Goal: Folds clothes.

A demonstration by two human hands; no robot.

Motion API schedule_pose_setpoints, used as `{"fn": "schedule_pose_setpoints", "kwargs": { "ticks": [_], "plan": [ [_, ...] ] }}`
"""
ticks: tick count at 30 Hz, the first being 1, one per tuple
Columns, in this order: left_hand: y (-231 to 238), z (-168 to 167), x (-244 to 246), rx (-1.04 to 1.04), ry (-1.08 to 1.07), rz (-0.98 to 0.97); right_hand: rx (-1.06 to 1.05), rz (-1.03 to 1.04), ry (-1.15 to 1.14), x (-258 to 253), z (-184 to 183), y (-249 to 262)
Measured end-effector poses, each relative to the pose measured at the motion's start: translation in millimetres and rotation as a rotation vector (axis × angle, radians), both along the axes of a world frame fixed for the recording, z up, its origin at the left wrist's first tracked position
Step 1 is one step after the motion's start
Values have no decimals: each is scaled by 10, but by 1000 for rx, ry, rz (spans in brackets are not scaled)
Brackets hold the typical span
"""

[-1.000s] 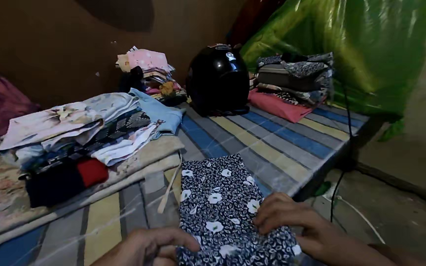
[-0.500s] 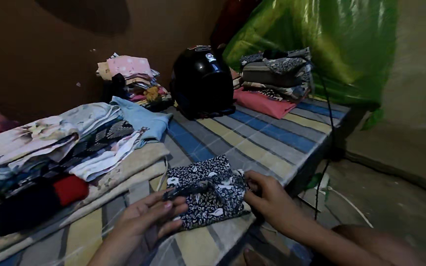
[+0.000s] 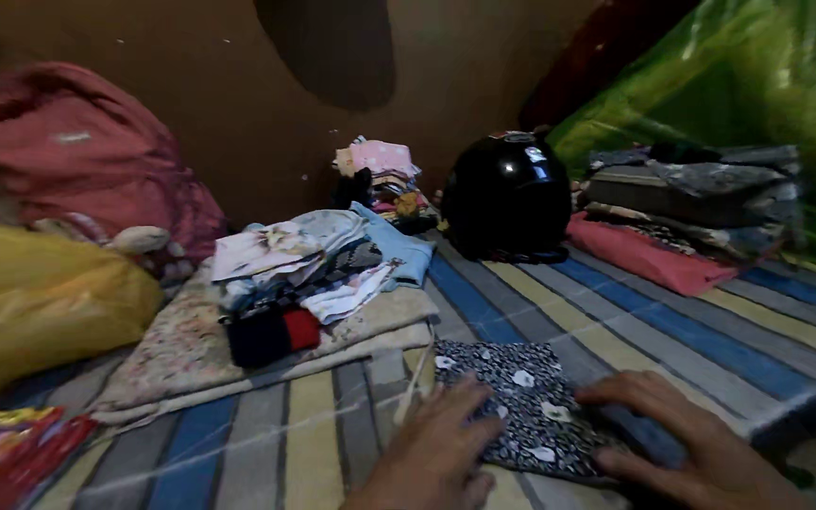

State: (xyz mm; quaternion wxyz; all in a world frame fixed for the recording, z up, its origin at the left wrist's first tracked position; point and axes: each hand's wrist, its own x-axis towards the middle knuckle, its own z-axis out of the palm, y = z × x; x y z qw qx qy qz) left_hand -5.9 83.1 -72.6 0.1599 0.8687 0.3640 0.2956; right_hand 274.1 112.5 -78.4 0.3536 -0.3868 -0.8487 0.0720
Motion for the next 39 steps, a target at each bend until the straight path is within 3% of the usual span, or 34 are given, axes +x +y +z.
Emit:
{"fn": "schedule_pose_setpoints", "kwargs": {
  "ticks": [4, 6, 11, 16, 19, 22, 26, 29, 33, 36, 39],
  "plan": [
    [69, 74, -58, -275, 151, -89, -242, 210, -247, 80, 128, -24],
    [104, 48, -83, -267, 131, -112, -307, 252, -288, 118, 113, 33],
    [224, -121, -120, -11, 69, -144, -282, 279, -203, 206, 68, 133],
    [142, 160, -127, -288, 26, -63, -197, 219, -32, 114, 154, 201],
    [27, 388, -162, -329, -87, -13, -209, 148, 139, -117, 348, 299],
    [-90, 678, -248, -211, -181, 39, -208, 147, 367, -472, 527, 575],
    [-278, 1040, -516, -128, -194, 115, -208, 233, 385, -1010, 916, 750],
    [-491, 1021, -743, -39, -323, 196, -129, 322, 307, -1390, 1039, 759],
    [-798, 809, -1036, -117, -597, 335, -124, 422, 238, -1790, 841, 649],
    [-990, 663, -1350, -219, -720, 332, -285, 521, 258, -1925, 673, 492],
    [-1146, 629, -1653, -338, -704, 306, -636, 573, 307, -2025, 697, 238]
  ]
}}
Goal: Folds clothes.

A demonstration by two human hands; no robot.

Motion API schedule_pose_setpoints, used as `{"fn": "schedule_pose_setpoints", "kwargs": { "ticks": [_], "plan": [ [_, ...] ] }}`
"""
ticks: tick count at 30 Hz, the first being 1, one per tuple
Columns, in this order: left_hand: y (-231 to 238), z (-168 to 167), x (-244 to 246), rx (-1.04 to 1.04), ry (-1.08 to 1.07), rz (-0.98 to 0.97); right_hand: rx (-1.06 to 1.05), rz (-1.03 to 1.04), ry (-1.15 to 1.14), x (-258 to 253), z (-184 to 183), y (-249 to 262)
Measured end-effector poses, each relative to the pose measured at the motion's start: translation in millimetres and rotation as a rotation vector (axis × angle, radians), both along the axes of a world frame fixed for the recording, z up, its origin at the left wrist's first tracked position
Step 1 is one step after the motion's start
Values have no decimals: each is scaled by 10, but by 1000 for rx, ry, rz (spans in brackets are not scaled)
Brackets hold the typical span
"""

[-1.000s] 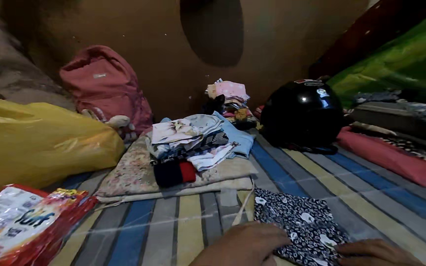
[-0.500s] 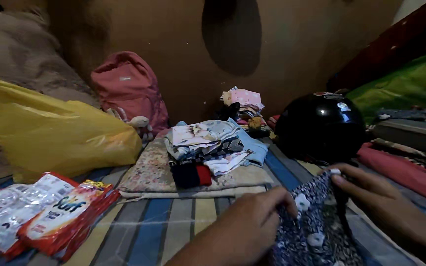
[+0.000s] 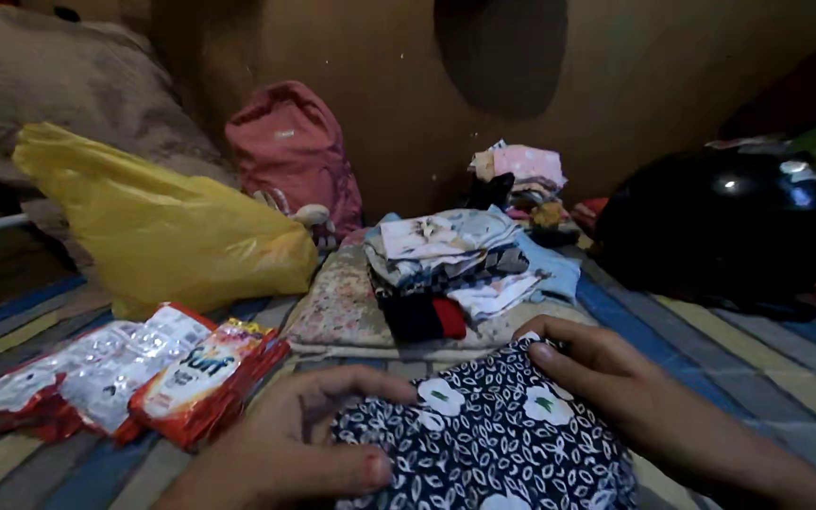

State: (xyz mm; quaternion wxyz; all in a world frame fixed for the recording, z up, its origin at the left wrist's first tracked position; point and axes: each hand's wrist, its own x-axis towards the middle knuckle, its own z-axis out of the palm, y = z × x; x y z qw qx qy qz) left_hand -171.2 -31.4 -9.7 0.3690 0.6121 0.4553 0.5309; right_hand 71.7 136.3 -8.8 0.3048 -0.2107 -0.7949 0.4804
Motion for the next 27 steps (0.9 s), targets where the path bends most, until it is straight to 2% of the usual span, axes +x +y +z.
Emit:
{"fn": "schedule_pose_setpoints", "kwargs": {
  "ticks": [3, 6, 8, 11, 15, 21, 27],
  "plan": [
    [-74, -102, -298, -88, 7, 7, -410, 74, -109, -145, 36, -151],
    [-68, -338, -544, -267, 42, 221, -589, 122, -250, -373, -211, -125],
    [-54, -459, -640, -422, 99, 313, -621, 151, -355, -500, -347, -99],
    [-51, -543, -707, -567, 169, 348, -575, 197, -439, -527, -326, -67],
    [-54, -549, -691, -543, 185, 344, -471, 89, -511, -477, -265, -32],
    [-53, -613, -670, -449, 194, 367, 109, -76, -561, -368, -302, -95],
    [-7, -568, -573, -381, 228, 425, 90, -4, -617, -422, -439, -276]
  ]
}}
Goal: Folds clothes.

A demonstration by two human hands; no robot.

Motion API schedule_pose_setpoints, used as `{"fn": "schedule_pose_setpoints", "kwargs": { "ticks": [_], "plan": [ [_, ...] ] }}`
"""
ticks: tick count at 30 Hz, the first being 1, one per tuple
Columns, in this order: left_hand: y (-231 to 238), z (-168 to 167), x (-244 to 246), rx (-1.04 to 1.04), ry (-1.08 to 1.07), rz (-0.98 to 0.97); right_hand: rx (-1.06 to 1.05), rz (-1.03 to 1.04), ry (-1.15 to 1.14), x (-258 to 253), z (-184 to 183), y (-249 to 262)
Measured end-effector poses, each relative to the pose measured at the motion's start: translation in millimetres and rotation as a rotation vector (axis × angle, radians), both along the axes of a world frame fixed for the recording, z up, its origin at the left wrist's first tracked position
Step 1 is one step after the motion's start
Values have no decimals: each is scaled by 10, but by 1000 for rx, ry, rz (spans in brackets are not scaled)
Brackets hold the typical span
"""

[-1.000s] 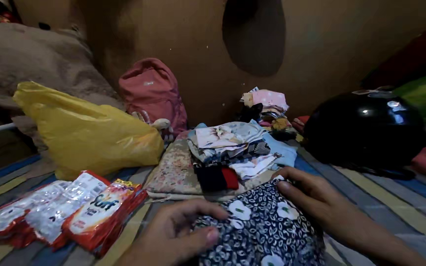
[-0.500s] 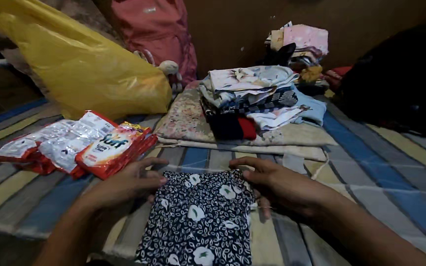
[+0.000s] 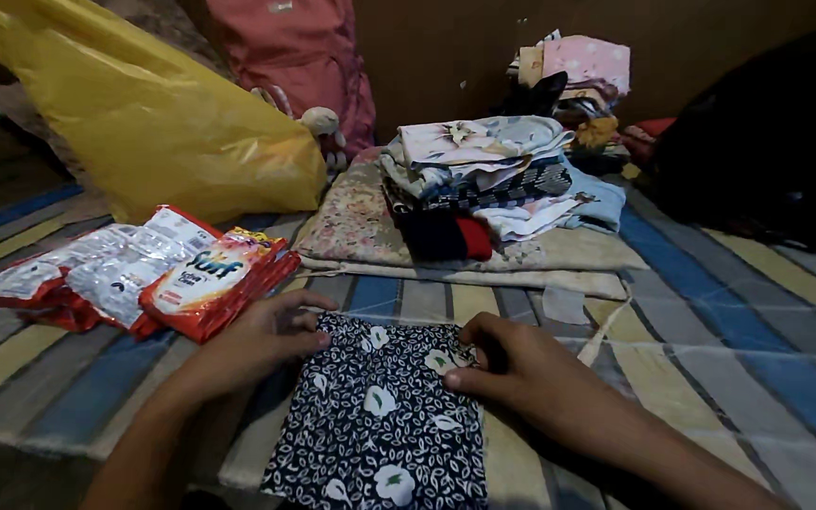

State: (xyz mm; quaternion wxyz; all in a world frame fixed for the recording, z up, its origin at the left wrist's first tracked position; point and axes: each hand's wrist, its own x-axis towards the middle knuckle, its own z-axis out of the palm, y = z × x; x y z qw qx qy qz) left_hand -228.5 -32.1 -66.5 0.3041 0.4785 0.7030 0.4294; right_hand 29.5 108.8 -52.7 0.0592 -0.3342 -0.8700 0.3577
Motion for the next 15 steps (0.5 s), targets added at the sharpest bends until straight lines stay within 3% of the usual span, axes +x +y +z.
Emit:
{"fn": "schedule_pose_setpoints", "kwargs": {
  "ticks": [8, 15],
  "plan": [
    [40, 59, 43, 36, -66, -17, 179, 7, 119, -25, -30, -29],
    [66, 65, 29, 45, -87, -17, 632, 94, 266, 12, -78, 91]
  ]
}}
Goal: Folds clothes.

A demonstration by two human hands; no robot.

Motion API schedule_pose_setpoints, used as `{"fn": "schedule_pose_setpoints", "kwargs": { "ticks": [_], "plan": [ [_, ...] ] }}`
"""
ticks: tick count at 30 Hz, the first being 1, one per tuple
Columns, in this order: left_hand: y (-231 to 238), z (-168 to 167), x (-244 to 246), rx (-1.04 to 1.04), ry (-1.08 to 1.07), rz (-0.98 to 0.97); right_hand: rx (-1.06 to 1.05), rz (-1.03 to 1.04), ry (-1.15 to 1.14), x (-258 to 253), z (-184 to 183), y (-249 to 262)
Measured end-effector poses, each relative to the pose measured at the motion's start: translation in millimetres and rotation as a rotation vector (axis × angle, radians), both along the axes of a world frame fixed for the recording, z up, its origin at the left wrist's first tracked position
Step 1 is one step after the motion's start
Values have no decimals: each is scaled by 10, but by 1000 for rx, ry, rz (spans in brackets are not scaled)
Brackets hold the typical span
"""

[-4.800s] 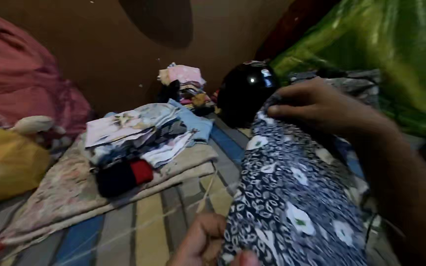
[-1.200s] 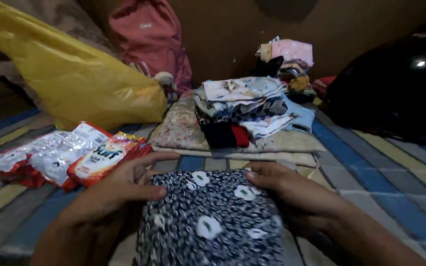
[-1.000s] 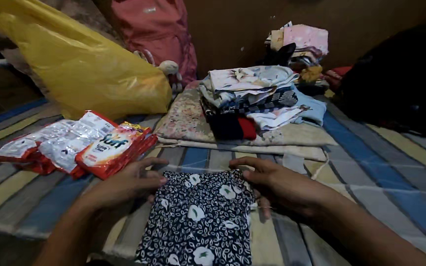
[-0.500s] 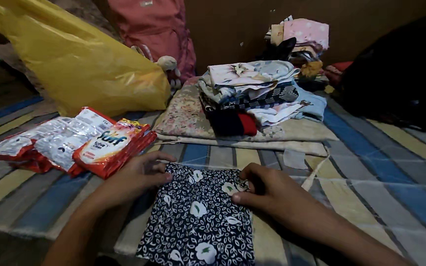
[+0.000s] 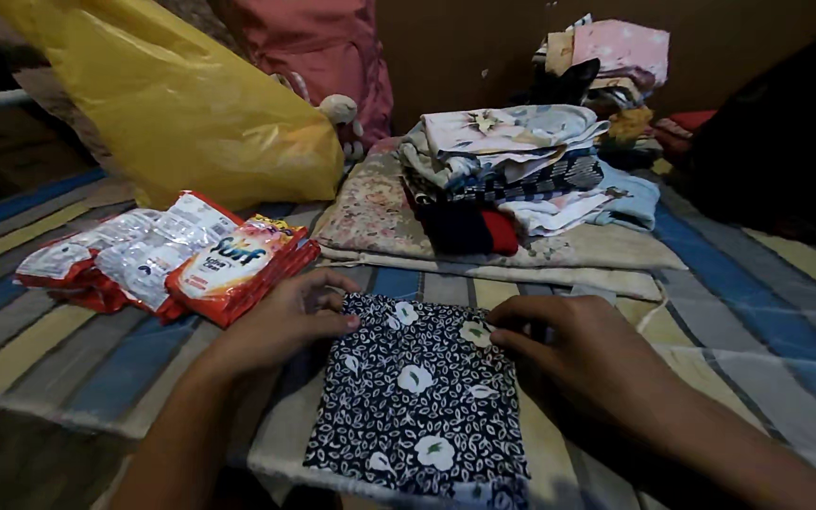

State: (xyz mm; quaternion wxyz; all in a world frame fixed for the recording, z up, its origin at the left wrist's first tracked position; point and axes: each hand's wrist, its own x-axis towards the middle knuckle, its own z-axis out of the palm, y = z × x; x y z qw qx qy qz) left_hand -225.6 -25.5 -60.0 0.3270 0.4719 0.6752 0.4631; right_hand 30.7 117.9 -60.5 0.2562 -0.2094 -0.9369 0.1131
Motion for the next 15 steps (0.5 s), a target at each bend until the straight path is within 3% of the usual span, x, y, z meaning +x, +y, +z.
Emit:
{"fn": "schedule_pose_setpoints", "kwargs": {
  "ticks": [4, 9, 15],
  "plan": [
    [2, 5, 0, -36, 8, 39, 33, 35, 8, -59, 157, 87],
    [7, -17, 17, -65, 32, 82, -86, 45, -75, -253, 227, 241],
    [29, -78, 128, -81, 342, 287, -136, 28, -161, -391, 62, 311]
  ]
}}
